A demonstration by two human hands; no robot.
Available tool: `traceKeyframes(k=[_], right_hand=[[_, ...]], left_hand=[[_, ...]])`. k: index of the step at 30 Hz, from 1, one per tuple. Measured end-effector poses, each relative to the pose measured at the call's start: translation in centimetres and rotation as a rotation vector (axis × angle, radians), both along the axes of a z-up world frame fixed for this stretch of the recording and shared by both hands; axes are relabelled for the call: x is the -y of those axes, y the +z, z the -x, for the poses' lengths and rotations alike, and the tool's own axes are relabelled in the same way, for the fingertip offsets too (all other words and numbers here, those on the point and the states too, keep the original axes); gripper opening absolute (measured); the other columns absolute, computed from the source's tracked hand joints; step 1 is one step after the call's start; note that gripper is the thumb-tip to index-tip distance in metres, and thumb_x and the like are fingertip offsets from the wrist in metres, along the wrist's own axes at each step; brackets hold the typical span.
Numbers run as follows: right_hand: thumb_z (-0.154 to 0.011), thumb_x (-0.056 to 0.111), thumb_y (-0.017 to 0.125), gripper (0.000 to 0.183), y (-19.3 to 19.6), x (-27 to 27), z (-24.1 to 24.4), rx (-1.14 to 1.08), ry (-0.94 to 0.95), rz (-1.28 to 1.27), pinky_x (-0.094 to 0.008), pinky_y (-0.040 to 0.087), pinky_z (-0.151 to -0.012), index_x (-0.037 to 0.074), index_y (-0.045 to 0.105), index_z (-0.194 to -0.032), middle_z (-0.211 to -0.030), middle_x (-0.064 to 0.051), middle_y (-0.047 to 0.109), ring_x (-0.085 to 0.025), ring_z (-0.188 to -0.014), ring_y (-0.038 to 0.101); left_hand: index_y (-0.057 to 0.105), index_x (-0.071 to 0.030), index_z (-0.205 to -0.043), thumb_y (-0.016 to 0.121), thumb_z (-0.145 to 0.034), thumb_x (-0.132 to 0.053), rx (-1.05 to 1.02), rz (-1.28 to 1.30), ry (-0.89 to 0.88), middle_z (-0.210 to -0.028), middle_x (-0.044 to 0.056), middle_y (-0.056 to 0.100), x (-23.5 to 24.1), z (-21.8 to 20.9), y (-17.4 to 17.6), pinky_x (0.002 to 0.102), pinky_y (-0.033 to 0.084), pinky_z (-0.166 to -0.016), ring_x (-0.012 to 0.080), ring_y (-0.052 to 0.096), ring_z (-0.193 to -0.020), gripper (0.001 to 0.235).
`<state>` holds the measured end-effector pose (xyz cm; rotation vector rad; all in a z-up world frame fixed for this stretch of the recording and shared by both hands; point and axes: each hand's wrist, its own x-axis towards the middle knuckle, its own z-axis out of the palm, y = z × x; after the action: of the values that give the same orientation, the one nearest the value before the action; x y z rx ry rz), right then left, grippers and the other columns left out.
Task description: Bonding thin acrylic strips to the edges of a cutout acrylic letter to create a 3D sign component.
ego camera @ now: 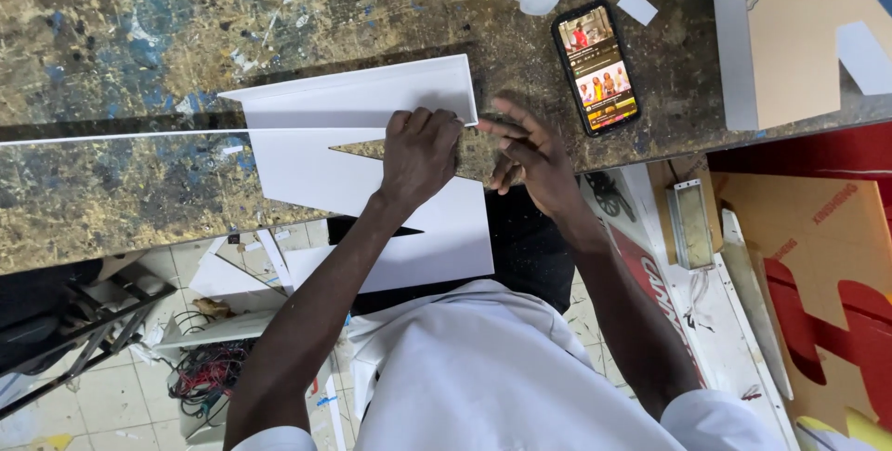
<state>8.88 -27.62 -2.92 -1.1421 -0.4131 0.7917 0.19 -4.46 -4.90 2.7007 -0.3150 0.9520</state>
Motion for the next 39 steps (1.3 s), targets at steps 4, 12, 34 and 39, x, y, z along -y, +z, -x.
traceKeyframes(k=[4, 12, 34, 39], right_hand=[[-0.114, 0.001, 0.05, 0.063, -0.6, 0.3, 0.2, -0.041, -0.006, -0.022, -0.037, 0.077, -0.063, -0.001, 0.033, -0.175, -0.162, -0.04, 0.055, -0.029, -0.08, 0.084], [-0.112, 0.002, 0.05, 0.062, -1.0, -0.6, 1.2, -0.121, -0.128, -0.019, -0.04, 0.078, -0.072, 0.0, 0.032, -0.172, -0.158, -0.036, 0.062, -0.031, -0.087, 0.085], [-0.113, 0.0, 0.05, 0.057, 0.5, -0.6, 2.0, 0.112, -0.129, 0.002, -0.038, 0.077, -0.069, -0.003, 0.038, -0.169, -0.153, -0.036, 0.063, -0.03, -0.087, 0.084], [-0.114, 0.0, 0.055, 0.045, 1.9, -1.5, 0.6, 0.227, -0.33, 0.129, -0.038, 0.075, -0.075, -0.002, 0.051, -0.159, -0.143, -0.028, 0.072, -0.028, -0.09, 0.083]], left_hand=[[0.071, -0.013, -0.115, 0.085, -0.09, -0.009, 0.006, -0.011, 0.009, -0.1, 0.008, 0.073, 0.2, 0.1, 0.0, 0.045, 0.048, -0.081, 0.0303, 0.07, -0.087, 0.029], [0.071, -0.014, -0.104, 0.081, -0.1, -0.016, 0.083, -0.036, 0.028, -0.096, 0.006, 0.075, 0.1, -0.2, 0.3, 0.042, 0.047, -0.078, 0.0279, 0.071, -0.083, 0.011], [0.073, -0.016, -0.107, 0.079, -0.103, -0.016, 0.074, -0.08, -0.004, -0.108, 0.007, 0.072, -0.1, -0.2, 0.3, 0.043, 0.046, -0.078, 0.0288, 0.073, -0.086, 0.007], [0.072, -0.015, -0.108, 0.078, -0.104, -0.015, 0.068, -0.084, 0.012, -0.109, 0.008, 0.07, -0.1, -0.1, 0.1, 0.043, 0.046, -0.078, 0.0294, 0.073, -0.086, 0.008]])
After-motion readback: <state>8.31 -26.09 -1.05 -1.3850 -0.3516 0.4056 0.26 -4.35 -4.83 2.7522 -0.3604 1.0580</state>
